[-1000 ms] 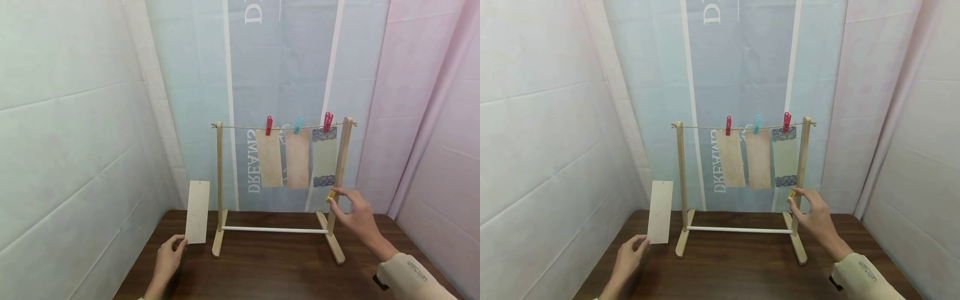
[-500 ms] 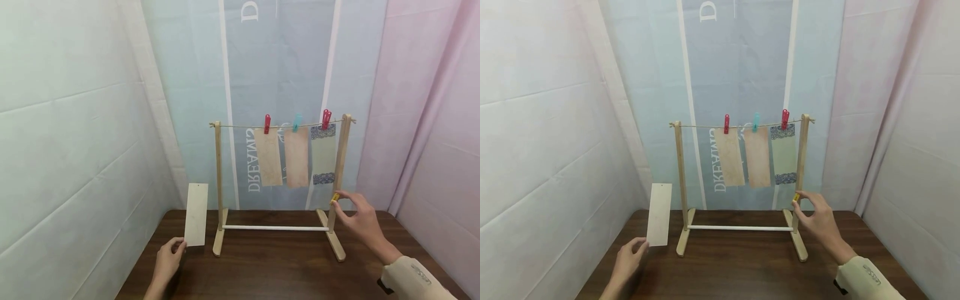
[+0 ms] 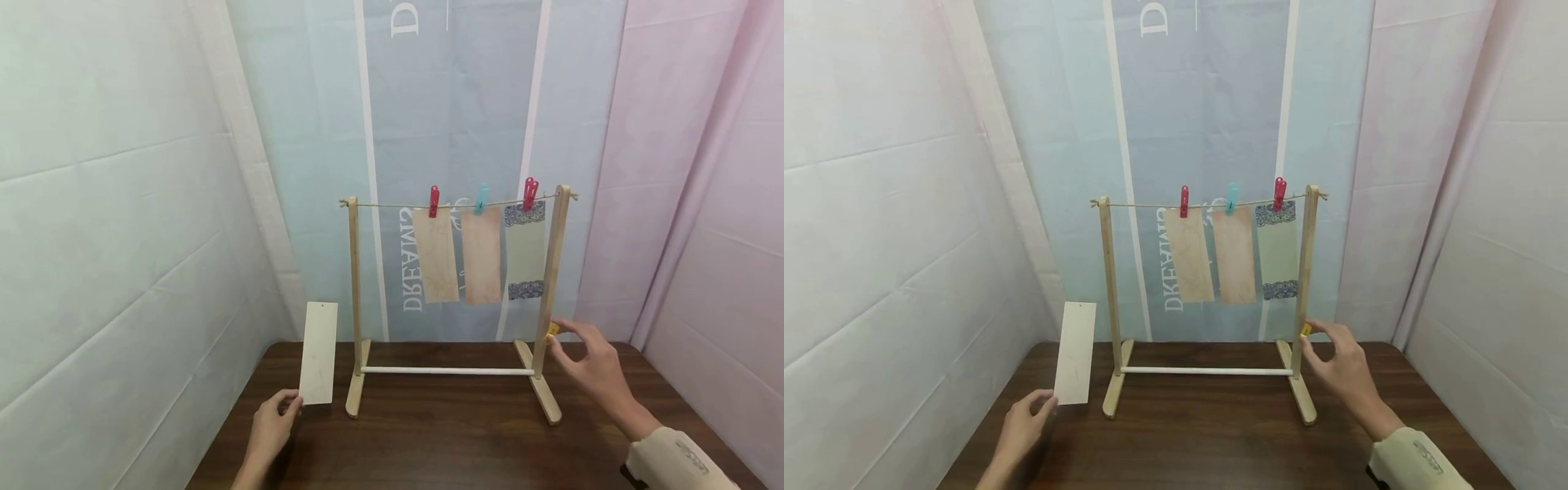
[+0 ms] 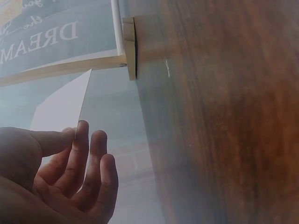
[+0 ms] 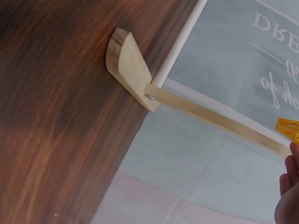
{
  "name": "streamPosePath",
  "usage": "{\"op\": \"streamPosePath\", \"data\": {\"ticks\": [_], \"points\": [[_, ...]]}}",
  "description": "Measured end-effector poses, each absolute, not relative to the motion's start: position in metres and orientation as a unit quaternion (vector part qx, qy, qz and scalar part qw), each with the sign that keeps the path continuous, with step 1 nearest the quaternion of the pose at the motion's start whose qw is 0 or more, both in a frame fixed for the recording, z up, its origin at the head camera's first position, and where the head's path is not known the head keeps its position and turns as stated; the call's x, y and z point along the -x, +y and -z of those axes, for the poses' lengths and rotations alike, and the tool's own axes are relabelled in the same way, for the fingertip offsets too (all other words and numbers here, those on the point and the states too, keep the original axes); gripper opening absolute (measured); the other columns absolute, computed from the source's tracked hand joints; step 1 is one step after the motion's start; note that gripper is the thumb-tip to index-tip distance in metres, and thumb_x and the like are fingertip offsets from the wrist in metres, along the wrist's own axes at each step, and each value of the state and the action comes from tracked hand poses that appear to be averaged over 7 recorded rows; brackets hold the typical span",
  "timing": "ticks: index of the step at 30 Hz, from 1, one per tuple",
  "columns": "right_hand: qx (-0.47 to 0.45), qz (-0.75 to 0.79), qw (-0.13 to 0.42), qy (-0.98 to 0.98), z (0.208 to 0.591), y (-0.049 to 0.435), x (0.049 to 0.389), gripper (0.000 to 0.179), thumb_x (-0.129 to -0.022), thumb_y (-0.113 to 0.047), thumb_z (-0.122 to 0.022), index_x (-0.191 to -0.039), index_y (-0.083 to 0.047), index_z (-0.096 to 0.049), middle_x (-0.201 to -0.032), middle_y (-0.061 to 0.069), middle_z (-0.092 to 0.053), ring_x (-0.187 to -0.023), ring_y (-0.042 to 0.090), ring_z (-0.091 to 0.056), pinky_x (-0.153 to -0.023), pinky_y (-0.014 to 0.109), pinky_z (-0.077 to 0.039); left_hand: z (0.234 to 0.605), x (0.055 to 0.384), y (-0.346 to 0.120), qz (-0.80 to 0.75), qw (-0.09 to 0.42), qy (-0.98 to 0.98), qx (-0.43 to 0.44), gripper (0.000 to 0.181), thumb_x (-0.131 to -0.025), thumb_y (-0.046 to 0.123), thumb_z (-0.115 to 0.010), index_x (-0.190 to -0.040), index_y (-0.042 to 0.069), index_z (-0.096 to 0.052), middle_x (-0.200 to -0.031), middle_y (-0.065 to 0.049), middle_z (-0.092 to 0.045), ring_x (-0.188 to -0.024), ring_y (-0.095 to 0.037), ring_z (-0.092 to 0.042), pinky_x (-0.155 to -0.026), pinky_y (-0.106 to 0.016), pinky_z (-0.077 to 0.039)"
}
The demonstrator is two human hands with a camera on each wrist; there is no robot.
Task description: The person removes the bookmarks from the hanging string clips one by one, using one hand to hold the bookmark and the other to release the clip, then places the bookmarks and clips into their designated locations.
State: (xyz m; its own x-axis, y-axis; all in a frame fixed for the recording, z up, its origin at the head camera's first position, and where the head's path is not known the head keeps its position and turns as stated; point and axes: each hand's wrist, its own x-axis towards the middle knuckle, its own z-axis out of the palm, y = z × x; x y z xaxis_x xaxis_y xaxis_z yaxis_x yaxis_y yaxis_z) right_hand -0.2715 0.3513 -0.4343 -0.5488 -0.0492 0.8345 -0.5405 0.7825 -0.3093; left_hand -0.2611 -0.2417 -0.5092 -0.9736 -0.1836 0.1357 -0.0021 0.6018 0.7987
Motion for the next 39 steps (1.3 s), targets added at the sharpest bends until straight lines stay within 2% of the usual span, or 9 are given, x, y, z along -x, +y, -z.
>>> {"op": "streamPosePath", "data": {"ticks": [7,12,21,26,29,35,39], "points": [[-0.164,-0.275,0.446,-0.836,0.441,0.357,0.269,0.051,-0.073,0.004,-0.082,-0.122,-0.003,-0.069,-0.111,0.014,-0.070,-0.107,0.011,-0.055,-0.097,0.005,-0.030,0.511,0.264,-0.242,0.427,0.122,-0.894,-0.050,0.018,-0.098,0.018,-0.067,-0.109,0.004,-0.072,-0.085,-0.001,-0.073,-0.073,-0.011,-0.065,-0.062,-0.027,-0.047],[-0.147,-0.286,0.432,-0.842,0.445,0.360,0.266,0.048,-0.075,0.002,-0.082,-0.121,-0.005,-0.069,-0.112,0.012,-0.070,-0.110,0.003,-0.052,-0.095,0.005,-0.028,0.510,0.264,-0.242,0.430,0.114,-0.894,-0.046,0.019,-0.098,0.018,-0.066,-0.110,0.004,-0.071,-0.087,-0.005,-0.074,-0.074,-0.013,-0.065,-0.062,-0.027,-0.047],[-0.154,-0.274,0.449,-0.836,0.450,0.366,0.262,0.046,-0.073,0.004,-0.081,-0.117,-0.004,-0.071,-0.108,0.013,-0.070,-0.110,0.008,-0.053,-0.097,0.005,-0.027,0.507,0.259,-0.245,0.428,0.084,-0.898,-0.052,0.022,-0.100,0.020,-0.063,-0.112,0.002,-0.070,-0.092,-0.007,-0.074,-0.077,-0.016,-0.065,-0.061,-0.031,-0.047],[-0.145,-0.278,0.441,-0.841,0.457,0.368,0.259,0.047,-0.073,0.004,-0.081,-0.118,-0.006,-0.071,-0.109,0.013,-0.070,-0.111,0.001,-0.050,-0.096,0.004,-0.026,0.507,0.257,-0.247,0.427,0.070,-0.901,-0.041,0.024,-0.100,0.020,-0.063,-0.113,0.001,-0.070,-0.095,-0.007,-0.074,-0.080,-0.019,-0.067,-0.062,-0.032,-0.049],[-0.135,-0.279,0.436,-0.845,0.461,0.370,0.259,0.046,-0.075,0.004,-0.081,-0.118,-0.005,-0.070,-0.110,0.014,-0.070,-0.110,0.005,-0.050,-0.095,0.002,-0.025,0.507,0.257,-0.248,0.423,0.067,-0.903,-0.033,0.025,-0.100,0.021,-0.063,-0.113,0.001,-0.070,-0.092,-0.006,-0.074,-0.078,-0.018,-0.066,-0.062,-0.032,-0.049],[-0.128,-0.264,0.443,-0.847,0.469,0.373,0.260,0.043,-0.074,0.002,-0.082,-0.115,0.000,-0.070,-0.107,0.016,-0.069,-0.101,0.021,-0.054,-0.094,0.002,-0.024,0.506,0.257,-0.250,0.420,0.061,-0.905,-0.032,0.025,-0.099,0.021,-0.065,-0.112,0.000,-0.071,-0.089,-0.004,-0.074,-0.077,-0.017,-0.066,-0.063,-0.033,-0.050],[-0.132,-0.261,0.440,-0.849,0.472,0.375,0.261,0.043,-0.073,0.003,-0.082,-0.113,0.001,-0.070,-0.104,0.017,-0.070,-0.098,0.024,-0.054,-0.093,0.003,-0.024,0.506,0.256,-0.252,0.416,0.047,-0.907,-0.037,0.025,-0.098,0.021,-0.065,-0.111,0.000,-0.071,-0.089,-0.004,-0.074,-0.077,-0.016,-0.066,-0.063,-0.034,-0.051]]}}
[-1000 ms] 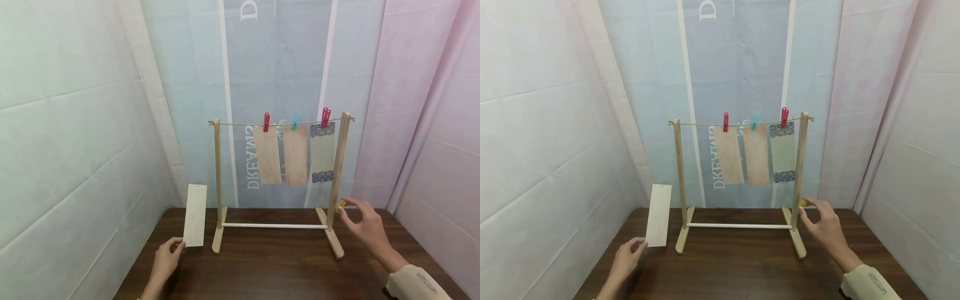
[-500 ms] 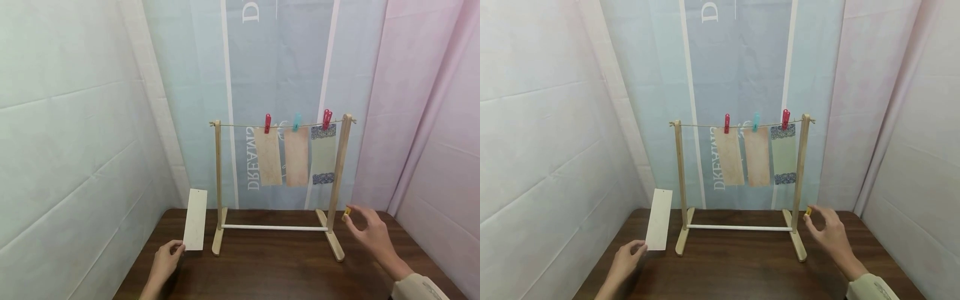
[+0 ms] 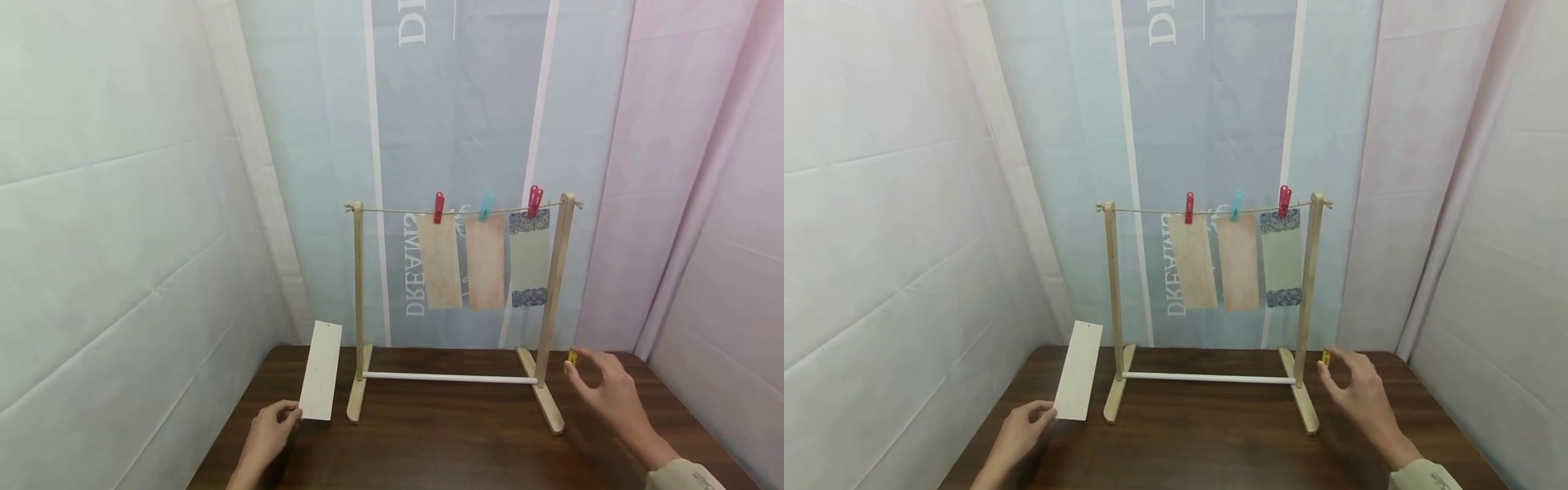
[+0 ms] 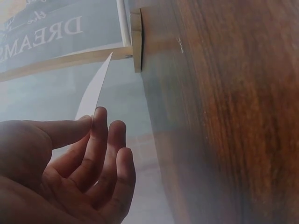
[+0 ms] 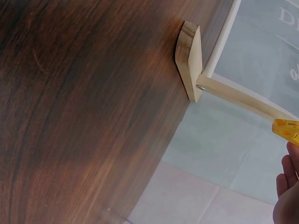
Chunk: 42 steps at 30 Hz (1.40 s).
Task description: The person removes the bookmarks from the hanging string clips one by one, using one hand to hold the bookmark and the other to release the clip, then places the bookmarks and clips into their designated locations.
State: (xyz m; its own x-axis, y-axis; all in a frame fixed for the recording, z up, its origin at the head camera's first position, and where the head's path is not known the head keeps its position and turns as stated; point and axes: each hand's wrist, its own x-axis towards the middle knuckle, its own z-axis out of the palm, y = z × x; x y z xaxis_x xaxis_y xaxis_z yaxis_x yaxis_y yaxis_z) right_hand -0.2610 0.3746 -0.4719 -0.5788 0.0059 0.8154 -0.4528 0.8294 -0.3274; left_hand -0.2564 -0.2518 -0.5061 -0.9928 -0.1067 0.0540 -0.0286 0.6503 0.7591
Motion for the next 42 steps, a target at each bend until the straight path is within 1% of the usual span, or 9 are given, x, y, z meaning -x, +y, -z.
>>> {"op": "streamPosePath", "data": {"ticks": [6,11,14,18,24,28,35,38,42], "points": [[-0.128,-0.249,0.446,-0.850,0.475,0.376,0.264,0.039,-0.072,0.001,-0.083,-0.109,0.002,-0.070,-0.100,0.019,-0.069,-0.095,0.032,-0.056,-0.090,0.011,-0.030,0.508,0.259,-0.252,0.413,0.037,-0.909,-0.038,0.025,-0.097,0.021,-0.067,-0.110,0.001,-0.072,-0.088,-0.002,-0.073,-0.077,-0.015,-0.065,-0.064,-0.036,-0.051],[-0.120,-0.236,0.453,-0.851,0.481,0.377,0.263,0.039,-0.069,0.000,-0.084,-0.106,0.001,-0.071,-0.095,0.014,-0.070,-0.092,0.028,-0.055,-0.084,0.019,-0.034,0.511,0.259,-0.254,0.413,0.012,-0.909,-0.043,0.023,-0.097,0.020,-0.067,-0.109,0.002,-0.072,-0.093,-0.002,-0.072,-0.080,-0.016,-0.066,-0.066,-0.038,-0.053],[-0.122,-0.242,0.440,-0.856,0.484,0.378,0.262,0.038,-0.071,-0.001,-0.084,-0.107,0.001,-0.071,-0.095,0.013,-0.070,-0.092,0.025,-0.054,-0.084,0.018,-0.035,0.511,0.257,-0.254,0.413,0.016,-0.910,-0.041,0.022,-0.097,0.020,-0.067,-0.108,0.001,-0.072,-0.094,-0.003,-0.073,-0.080,-0.017,-0.066,-0.066,-0.038,-0.053],[-0.116,-0.249,0.425,-0.862,0.488,0.379,0.262,0.036,-0.073,-0.002,-0.085,-0.106,0.001,-0.071,-0.095,0.014,-0.070,-0.092,0.027,-0.055,-0.083,0.015,-0.035,0.510,0.256,-0.255,0.416,0.017,-0.908,-0.040,0.022,-0.097,0.018,-0.066,-0.108,0.000,-0.072,-0.092,-0.003,-0.073,-0.079,-0.015,-0.066,-0.065,-0.037,-0.053],[-0.109,-0.231,0.424,-0.869,0.492,0.381,0.263,0.036,-0.071,-0.002,-0.085,-0.104,0.002,-0.071,-0.091,0.011,-0.068,-0.088,0.030,-0.056,-0.079,0.028,-0.037,0.511,0.255,-0.254,0.409,0.029,-0.911,-0.035,0.022,-0.096,0.017,-0.068,-0.108,-0.001,-0.072,-0.085,-0.001,-0.073,-0.075,-0.013,-0.065,-0.066,-0.036,-0.052],[-0.104,-0.228,0.421,-0.872,0.495,0.383,0.262,0.036,-0.070,-0.001,-0.085,-0.103,0.001,-0.071,-0.089,0.011,-0.068,-0.086,0.030,-0.055,-0.077,0.029,-0.037,0.511,0.253,-0.253,0.406,0.025,-0.913,-0.031,0.021,-0.096,0.017,-0.068,-0.107,-0.001,-0.072,-0.086,-0.002,-0.073,-0.075,-0.013,-0.066,-0.067,-0.035,-0.052],[-0.098,-0.223,0.401,-0.883,0.499,0.384,0.262,0.031,-0.074,-0.005,-0.085,-0.102,-0.002,-0.072,-0.086,0.009,-0.068,-0.085,0.030,-0.057,-0.073,0.032,-0.038,0.512,0.254,-0.254,0.394,0.021,-0.918,-0.042,0.021,-0.094,0.017,-0.070,-0.107,0.000,-0.073,-0.086,-0.001,-0.073,-0.077,-0.013,-0.065,-0.067,-0.036,-0.051],[-0.099,-0.222,0.393,-0.887,0.500,0.385,0.262,0.030,-0.075,-0.005,-0.085,-0.102,-0.001,-0.072,-0.087,0.010,-0.069,-0.085,0.034,-0.060,-0.072,0.039,-0.041,0.513,0.255,-0.254,0.393,0.020,-0.918,-0.039,0.020,-0.094,0.016,-0.070,-0.107,0.001,-0.073,-0.087,-0.001,-0.073,-0.077,-0.013,-0.065,-0.068,-0.037,-0.051],[-0.094,-0.223,0.382,-0.892,0.502,0.387,0.261,0.028,-0.075,-0.006,-0.084,-0.100,0.000,-0.072,-0.088,0.014,-0.070,-0.084,0.039,-0.061,-0.071,0.050,-0.043,0.514,0.256,-0.254,0.389,0.020,-0.920,-0.035,0.019,-0.093,0.016,-0.070,-0.105,0.001,-0.074,-0.088,-0.001,-0.073,-0.078,-0.014,-0.064,-0.069,-0.038,-0.052]]}}
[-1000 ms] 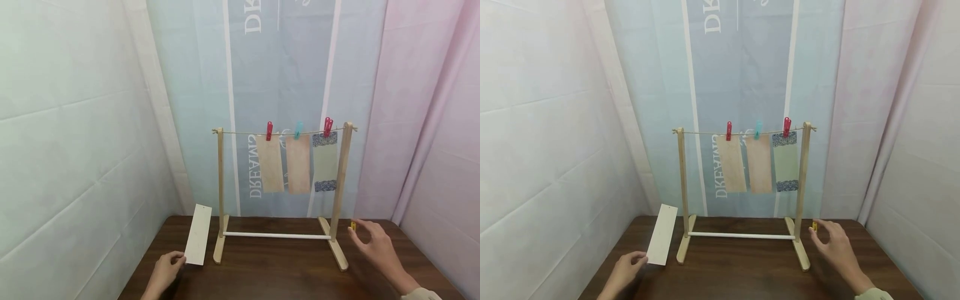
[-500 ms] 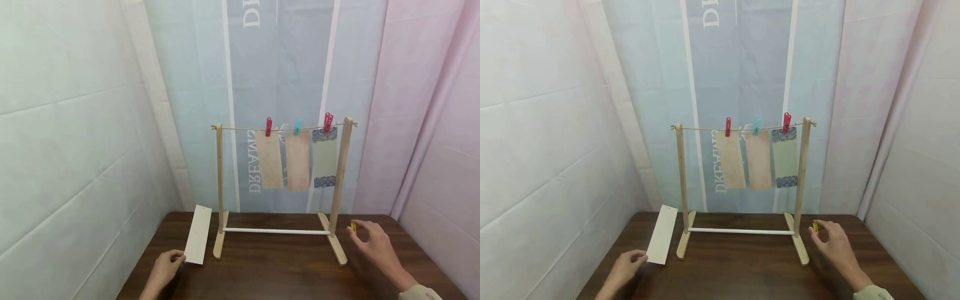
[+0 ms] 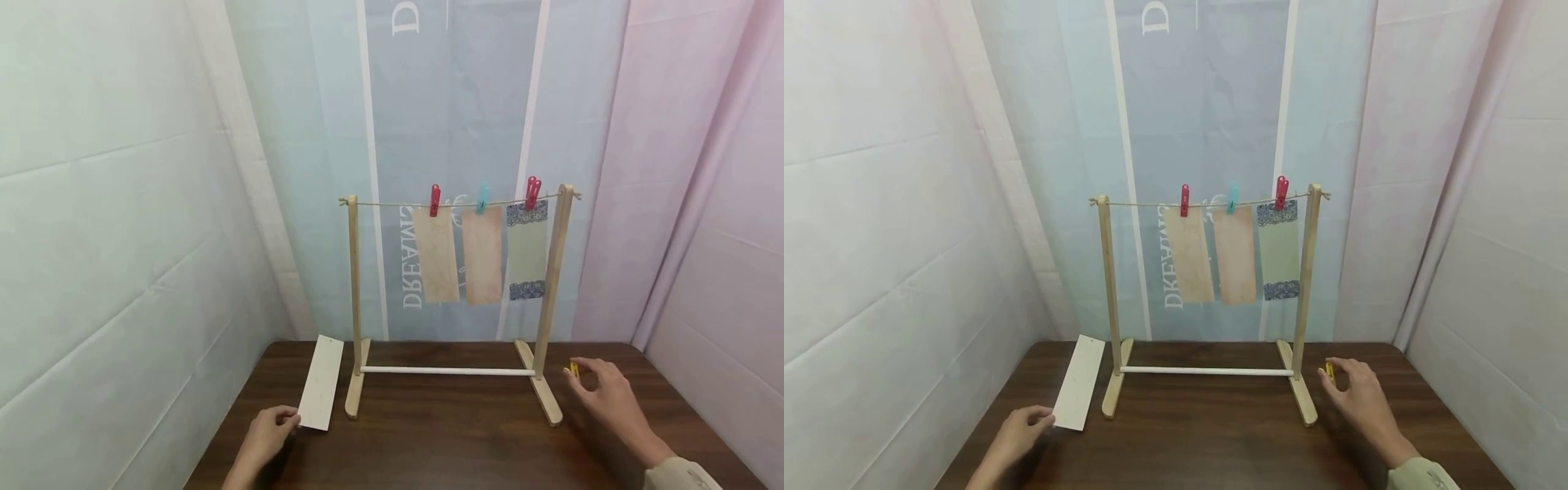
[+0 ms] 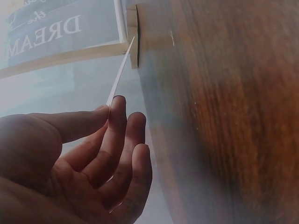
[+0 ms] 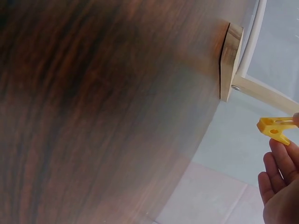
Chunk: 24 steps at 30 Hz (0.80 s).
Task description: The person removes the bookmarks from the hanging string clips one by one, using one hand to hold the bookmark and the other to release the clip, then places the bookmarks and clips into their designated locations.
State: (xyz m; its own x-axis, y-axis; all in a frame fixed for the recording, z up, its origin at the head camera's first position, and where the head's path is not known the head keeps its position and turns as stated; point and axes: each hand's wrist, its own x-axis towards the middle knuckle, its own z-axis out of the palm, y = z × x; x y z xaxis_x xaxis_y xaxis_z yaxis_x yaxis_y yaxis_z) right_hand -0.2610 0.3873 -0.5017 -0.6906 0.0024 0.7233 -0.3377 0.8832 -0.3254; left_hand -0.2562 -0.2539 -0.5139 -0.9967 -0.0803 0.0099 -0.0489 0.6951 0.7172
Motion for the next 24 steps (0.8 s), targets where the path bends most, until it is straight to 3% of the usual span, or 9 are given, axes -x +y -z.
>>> {"op": "streamPosePath", "data": {"ticks": [11,19,24], "points": [[-0.063,-0.228,0.339,-0.911,0.5062,0.3933,0.2605,0.026,-0.082,-0.015,-0.082,-0.101,0.000,-0.072,-0.082,0.010,-0.068,-0.080,0.036,-0.060,-0.067,0.046,-0.042,0.5116,0.2579,-0.2532,0.370,0.019,-0.928,-0.025,0.019,-0.092,0.016,-0.072,-0.105,0.002,-0.074,-0.086,-0.002,-0.074,-0.075,-0.013,-0.066,-0.071,-0.042,-0.053],[-0.077,-0.236,0.310,-0.918,0.5053,0.3957,0.2626,0.025,-0.084,-0.014,-0.081,-0.101,0.002,-0.072,-0.093,0.019,-0.072,-0.088,0.042,-0.064,-0.073,0.058,-0.047,0.5097,0.2578,-0.2534,0.376,0.014,-0.926,-0.023,0.018,-0.092,0.014,-0.071,-0.104,0.001,-0.074,-0.083,-0.001,-0.073,-0.073,-0.013,-0.065,-0.070,-0.040,-0.052],[-0.082,-0.224,0.313,-0.919,0.5074,0.3946,0.2651,0.025,-0.082,-0.013,-0.081,-0.099,0.002,-0.073,-0.086,0.014,-0.071,-0.081,0.037,-0.065,-0.069,0.053,-0.048,0.5110,0.2551,-0.2543,0.369,0.007,-0.929,-0.029,0.017,-0.092,0.014,-0.071,-0.104,0.002,-0.074,-0.081,0.000,-0.072,-0.072,-0.013,-0.065,-0.072,-0.042,-0.052]]}}
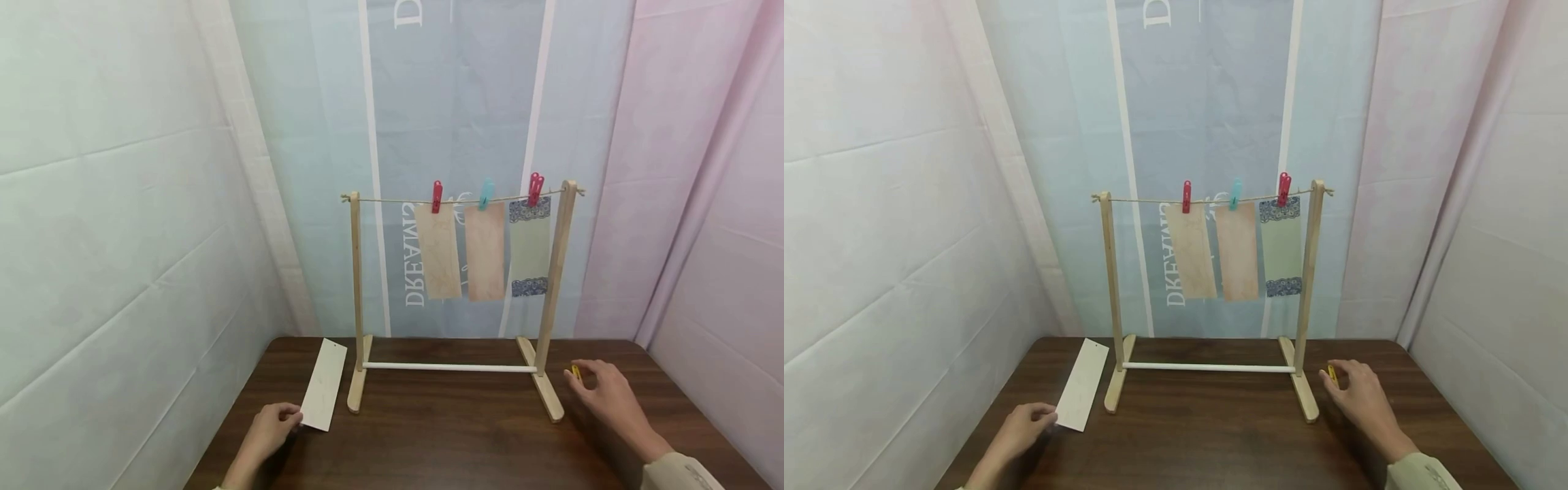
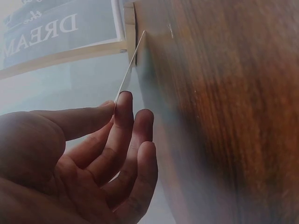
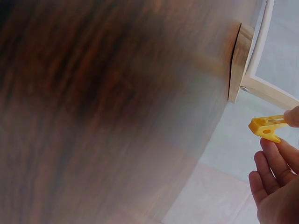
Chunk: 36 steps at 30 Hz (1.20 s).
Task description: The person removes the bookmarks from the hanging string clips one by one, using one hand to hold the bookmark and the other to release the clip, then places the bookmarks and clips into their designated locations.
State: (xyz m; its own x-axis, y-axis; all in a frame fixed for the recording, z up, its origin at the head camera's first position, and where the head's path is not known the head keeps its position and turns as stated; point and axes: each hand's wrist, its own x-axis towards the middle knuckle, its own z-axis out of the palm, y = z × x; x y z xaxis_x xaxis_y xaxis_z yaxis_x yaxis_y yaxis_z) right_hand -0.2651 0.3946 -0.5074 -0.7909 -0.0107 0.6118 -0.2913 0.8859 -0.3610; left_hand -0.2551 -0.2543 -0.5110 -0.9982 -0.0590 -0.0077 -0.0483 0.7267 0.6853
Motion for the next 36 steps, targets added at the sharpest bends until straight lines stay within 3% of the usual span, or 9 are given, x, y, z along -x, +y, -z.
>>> {"op": "streamPosePath", "data": {"ticks": [10,16,19,22,26,31,36], "points": [[-0.069,-0.215,0.276,-0.934,0.5159,0.3954,0.2670,0.024,-0.081,-0.016,-0.083,-0.094,0.001,-0.074,-0.077,0.003,-0.068,-0.070,0.020,-0.059,-0.059,0.038,-0.046,0.5141,0.2522,-0.2533,0.355,-0.005,-0.934,-0.035,0.017,-0.092,0.014,-0.071,-0.103,0.000,-0.074,-0.076,0.002,-0.071,-0.069,-0.012,-0.064,-0.070,-0.044,-0.052],[-0.069,-0.204,0.258,-0.942,0.5155,0.3963,0.2664,0.016,-0.083,-0.017,-0.082,-0.084,-0.006,-0.070,-0.067,-0.004,-0.055,-0.061,0.010,-0.045,-0.055,0.031,-0.039,0.5146,0.2520,-0.2549,0.334,-0.007,-0.941,-0.048,0.016,-0.092,0.019,-0.072,-0.102,0.006,-0.075,-0.076,0.005,-0.070,-0.070,-0.011,-0.063,-0.065,-0.044,-0.050],[-0.063,-0.198,0.245,-0.947,0.5155,0.3960,0.2635,0.016,-0.084,-0.017,-0.081,-0.084,-0.005,-0.070,-0.067,-0.004,-0.055,-0.061,0.009,-0.044,-0.056,0.031,-0.039,0.5136,0.2527,-0.2560,0.326,-0.018,-0.944,-0.055,0.017,-0.092,0.021,-0.071,-0.103,0.008,-0.075,-0.079,0.004,-0.070,-0.072,-0.012,-0.062,-0.063,-0.043,-0.048],[-0.053,-0.199,0.220,-0.954,0.5159,0.3977,0.2610,0.021,-0.086,-0.019,-0.079,-0.089,0.000,-0.072,-0.074,0.005,-0.065,-0.065,0.017,-0.056,-0.060,0.041,-0.048,0.5120,0.2521,-0.2554,0.317,-0.021,-0.946,-0.059,0.018,-0.092,0.022,-0.072,-0.103,0.009,-0.076,-0.083,0.004,-0.071,-0.074,-0.013,-0.061,-0.062,-0.042,-0.048],[-0.043,-0.200,0.190,-0.960,0.5167,0.4016,0.2592,0.028,-0.088,-0.021,-0.077,-0.094,0.005,-0.071,-0.084,0.014,-0.071,-0.072,0.027,-0.064,-0.065,0.050,-0.051,0.5092,0.2496,-0.2536,0.306,-0.022,-0.950,-0.060,0.016,-0.093,0.023,-0.071,-0.101,0.009,-0.076,-0.084,0.004,-0.071,-0.074,-0.013,-0.062,-0.062,-0.042,-0.049],[-0.038,-0.192,0.172,-0.965,0.5163,0.4035,0.2594,0.027,-0.089,-0.022,-0.076,-0.093,0.004,-0.071,-0.078,0.007,-0.068,-0.066,0.018,-0.056,-0.061,0.042,-0.048,0.5074,0.2476,-0.2518,0.300,-0.027,-0.952,-0.057,0.014,-0.093,0.022,-0.071,-0.098,0.010,-0.075,-0.082,0.005,-0.071,-0.072,-0.012,-0.063,-0.059,-0.040,-0.048],[-0.026,-0.197,0.142,-0.970,0.5153,0.4037,0.2609,0.031,-0.088,-0.024,-0.076,-0.095,0.006,-0.071,-0.084,0.013,-0.071,-0.071,0.023,-0.063,-0.064,0.048,-0.051,0.5077,0.2468,-0.2504,0.279,-0.028,-0.958,-0.065,0.015,-0.092,0.023,-0.071,-0.099,0.009,-0.075,-0.086,0.002,-0.070,-0.072,-0.015,-0.062,-0.059,-0.040,-0.047]]}}
